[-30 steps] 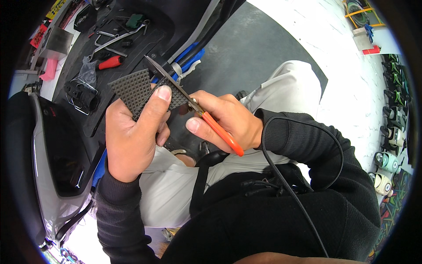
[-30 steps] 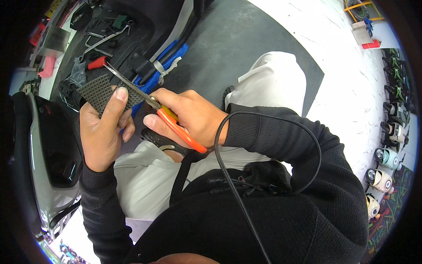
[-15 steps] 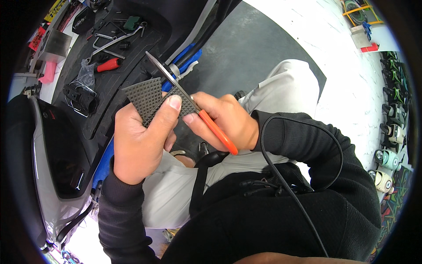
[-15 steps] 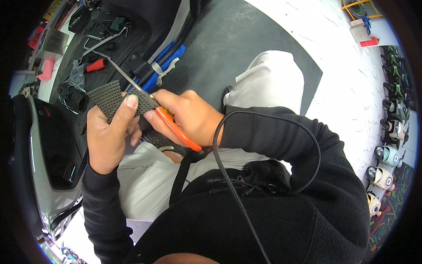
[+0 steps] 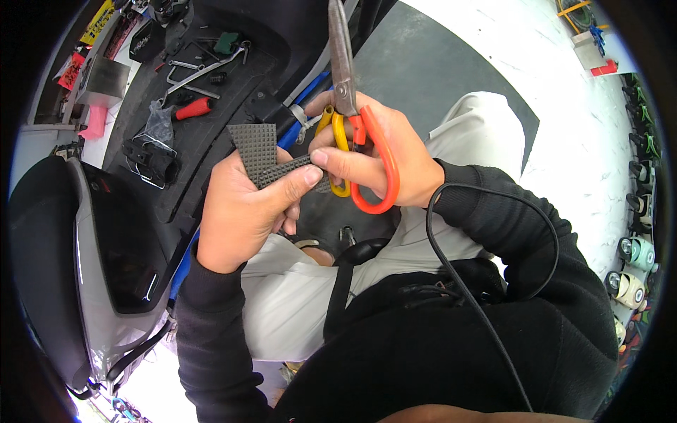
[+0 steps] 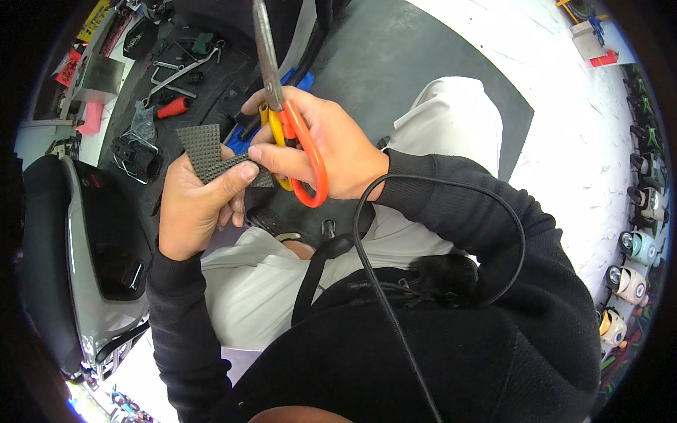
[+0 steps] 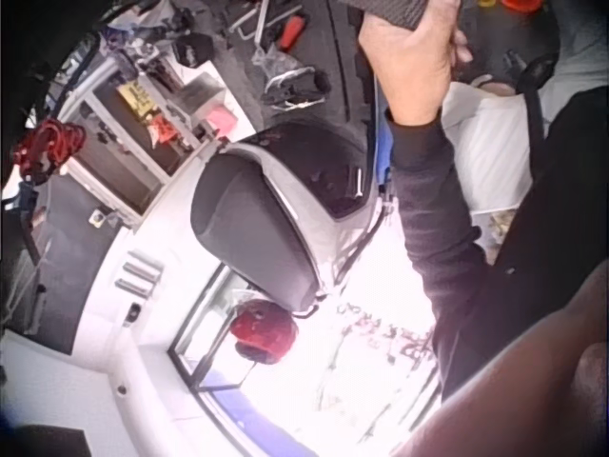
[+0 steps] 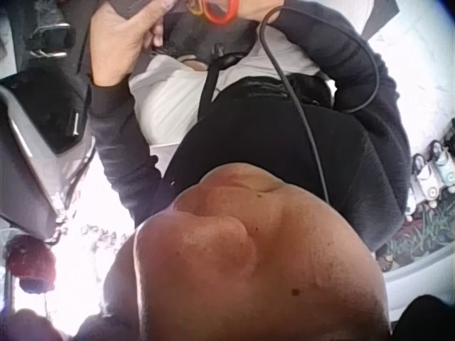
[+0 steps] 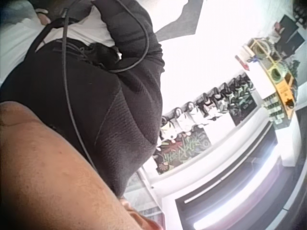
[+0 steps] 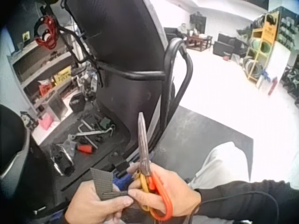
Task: The person works on a scooter in a workshop, using a power drill to remove screws and then cutting and fitting a textured rubber pad onto the scooter's side panel. They repeatedly trim the pad with scissors and press it into place.
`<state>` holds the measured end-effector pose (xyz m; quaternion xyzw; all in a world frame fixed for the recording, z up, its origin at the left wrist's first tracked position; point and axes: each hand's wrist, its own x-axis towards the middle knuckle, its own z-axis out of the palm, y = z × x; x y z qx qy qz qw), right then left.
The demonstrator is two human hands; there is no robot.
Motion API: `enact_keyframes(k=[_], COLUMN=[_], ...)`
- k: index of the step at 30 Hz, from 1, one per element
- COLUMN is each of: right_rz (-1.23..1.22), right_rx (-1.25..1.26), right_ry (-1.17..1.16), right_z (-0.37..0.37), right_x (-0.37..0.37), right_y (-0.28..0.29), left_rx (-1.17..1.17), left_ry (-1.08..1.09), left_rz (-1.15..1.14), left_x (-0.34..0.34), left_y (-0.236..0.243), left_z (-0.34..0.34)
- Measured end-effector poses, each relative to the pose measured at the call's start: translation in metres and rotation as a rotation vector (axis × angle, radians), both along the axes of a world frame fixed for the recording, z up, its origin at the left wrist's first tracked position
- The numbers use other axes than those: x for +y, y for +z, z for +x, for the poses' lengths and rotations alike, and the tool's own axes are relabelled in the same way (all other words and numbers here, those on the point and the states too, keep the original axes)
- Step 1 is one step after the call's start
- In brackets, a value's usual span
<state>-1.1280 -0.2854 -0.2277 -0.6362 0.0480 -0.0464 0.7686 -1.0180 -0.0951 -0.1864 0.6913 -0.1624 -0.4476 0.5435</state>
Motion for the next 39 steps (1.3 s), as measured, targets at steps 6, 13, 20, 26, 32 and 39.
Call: enact_keyframes(k=[6,13,20,26,32,39], right_rz=[0.091,0.191,0.126,0.094,-0.222,0.003], right_rx=[0.030,0.023,0.014,0.029,0.092,0.181], right_ry=[-0.062,-0.219,-0.255,-0.182,0.091,0.322], right_z=[-0.001,0.002,0.001,-0.001,-0.010,-0.020], right_x=[-0.001,-0.001,-0.002,0.003,-0.001,0.000], right_y=[0.002,0.001,-0.003,-0.005,-0.008,-0.010], left_rx=[0.039,-0.087,0.024,-0.131,-0.083,-0.042], left_ry=[0.222,0.385,0.245,0.241,0.368,0.383], left_rz=[-0.144,-0.245,-0.189,-0.124,-0.190,-0.224], left_x=[-0.003,-0.015,-0.014,-0.023,-0.010,-0.007], left_y=[-0.013,-0.025,-0.024,-0.026,-0.014,-0.006], left_z=[0.001,-0.005,0.001,-0.013,0.006,0.000])
